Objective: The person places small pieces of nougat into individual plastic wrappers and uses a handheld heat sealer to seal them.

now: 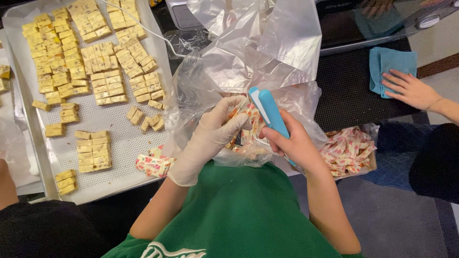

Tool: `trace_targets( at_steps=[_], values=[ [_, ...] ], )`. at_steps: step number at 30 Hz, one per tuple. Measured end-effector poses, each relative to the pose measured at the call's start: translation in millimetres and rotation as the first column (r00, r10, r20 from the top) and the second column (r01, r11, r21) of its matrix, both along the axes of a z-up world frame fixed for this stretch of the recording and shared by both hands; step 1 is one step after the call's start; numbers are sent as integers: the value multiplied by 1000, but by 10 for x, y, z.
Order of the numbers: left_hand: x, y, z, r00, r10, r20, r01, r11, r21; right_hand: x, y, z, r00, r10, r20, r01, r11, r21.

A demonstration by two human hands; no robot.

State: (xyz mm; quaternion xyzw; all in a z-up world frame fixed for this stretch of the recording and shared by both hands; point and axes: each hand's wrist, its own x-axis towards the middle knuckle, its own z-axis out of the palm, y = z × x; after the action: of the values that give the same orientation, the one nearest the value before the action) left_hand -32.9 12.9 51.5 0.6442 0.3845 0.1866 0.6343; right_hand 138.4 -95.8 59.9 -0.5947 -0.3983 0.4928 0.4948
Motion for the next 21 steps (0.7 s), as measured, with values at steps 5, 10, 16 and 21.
trace_targets(
  at_steps=[5, 10, 16, 21],
  values=[
    [9, -8, 171, 995, 17, -93, -20, 999, -30, 13, -1, -60, 994, -1, -113, -5, 998, -60],
    [-8, 1, 300, 951, -39, -308, 52, 998, 32, 74, -15, -158, 993, 7, -115, -16, 997, -78],
    [31, -20, 453, 928, -93, -359, 114, 993, 37, 59, -6, -78, 994, -16, -107, 4, 994, -106],
    [65, -19, 339, 916, -85, -391, 102, 995, 23, 73, -18, -145, 989, -22, -148, 7, 995, -102]
  ],
)
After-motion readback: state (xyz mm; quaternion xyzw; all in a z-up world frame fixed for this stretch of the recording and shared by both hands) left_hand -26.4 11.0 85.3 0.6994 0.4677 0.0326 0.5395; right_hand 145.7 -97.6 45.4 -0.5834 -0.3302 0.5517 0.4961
